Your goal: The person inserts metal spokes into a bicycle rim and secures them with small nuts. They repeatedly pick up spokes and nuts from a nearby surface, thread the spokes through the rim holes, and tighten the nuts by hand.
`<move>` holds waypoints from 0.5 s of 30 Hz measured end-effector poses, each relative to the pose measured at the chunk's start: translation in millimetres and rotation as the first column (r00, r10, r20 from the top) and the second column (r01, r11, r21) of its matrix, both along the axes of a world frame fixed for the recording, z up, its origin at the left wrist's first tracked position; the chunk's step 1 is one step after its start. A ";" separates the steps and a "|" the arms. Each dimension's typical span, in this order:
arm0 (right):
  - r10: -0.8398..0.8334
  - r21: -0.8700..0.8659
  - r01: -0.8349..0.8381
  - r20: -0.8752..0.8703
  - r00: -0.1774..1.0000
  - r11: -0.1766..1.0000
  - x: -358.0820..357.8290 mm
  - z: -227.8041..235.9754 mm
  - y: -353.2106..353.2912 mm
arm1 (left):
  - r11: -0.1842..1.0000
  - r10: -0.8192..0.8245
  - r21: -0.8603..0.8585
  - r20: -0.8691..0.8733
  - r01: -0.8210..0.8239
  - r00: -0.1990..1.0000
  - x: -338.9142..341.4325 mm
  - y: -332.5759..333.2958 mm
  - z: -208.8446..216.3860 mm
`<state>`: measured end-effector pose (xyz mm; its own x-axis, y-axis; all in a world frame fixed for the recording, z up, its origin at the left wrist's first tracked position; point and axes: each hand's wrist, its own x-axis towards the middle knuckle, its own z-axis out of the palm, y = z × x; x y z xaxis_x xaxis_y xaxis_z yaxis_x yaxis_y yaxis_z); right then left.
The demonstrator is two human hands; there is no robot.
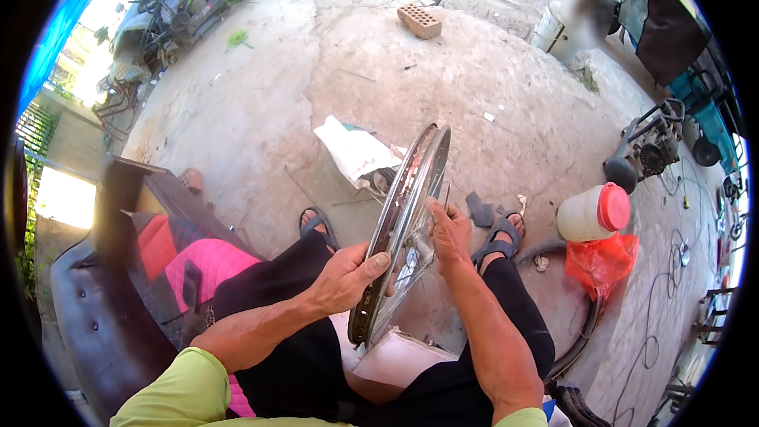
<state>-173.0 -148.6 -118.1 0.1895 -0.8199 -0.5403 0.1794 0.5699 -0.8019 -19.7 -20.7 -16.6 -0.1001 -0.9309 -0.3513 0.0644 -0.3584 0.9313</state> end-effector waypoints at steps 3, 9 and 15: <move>0.043 -0.067 -0.042 0.013 0.999 0.997 -6.1 -2.6 0.8 | 1.000 0.019 -0.013 0.015 -0.019 1.000 -4.8 2.3 -7.1; 0.079 -0.093 -0.082 -0.033 0.996 0.992 -1.4 -3.9 12.5 | 1.000 -0.011 -0.003 0.075 0.011 0.997 -4.3 -0.9 -14.9; 0.097 -0.150 -0.107 -0.072 0.993 0.983 1.7 5.9 19.2 | 0.998 -0.061 0.040 0.079 0.057 0.995 4.1 -3.1 -13.5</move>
<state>-171.2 -129.4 -112.2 0.2456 -0.8720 -0.4235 0.0716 0.4520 -0.8892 -15.6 -23.8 -30.1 -0.1244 -0.9101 -0.3952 -0.0325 -0.3944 0.9184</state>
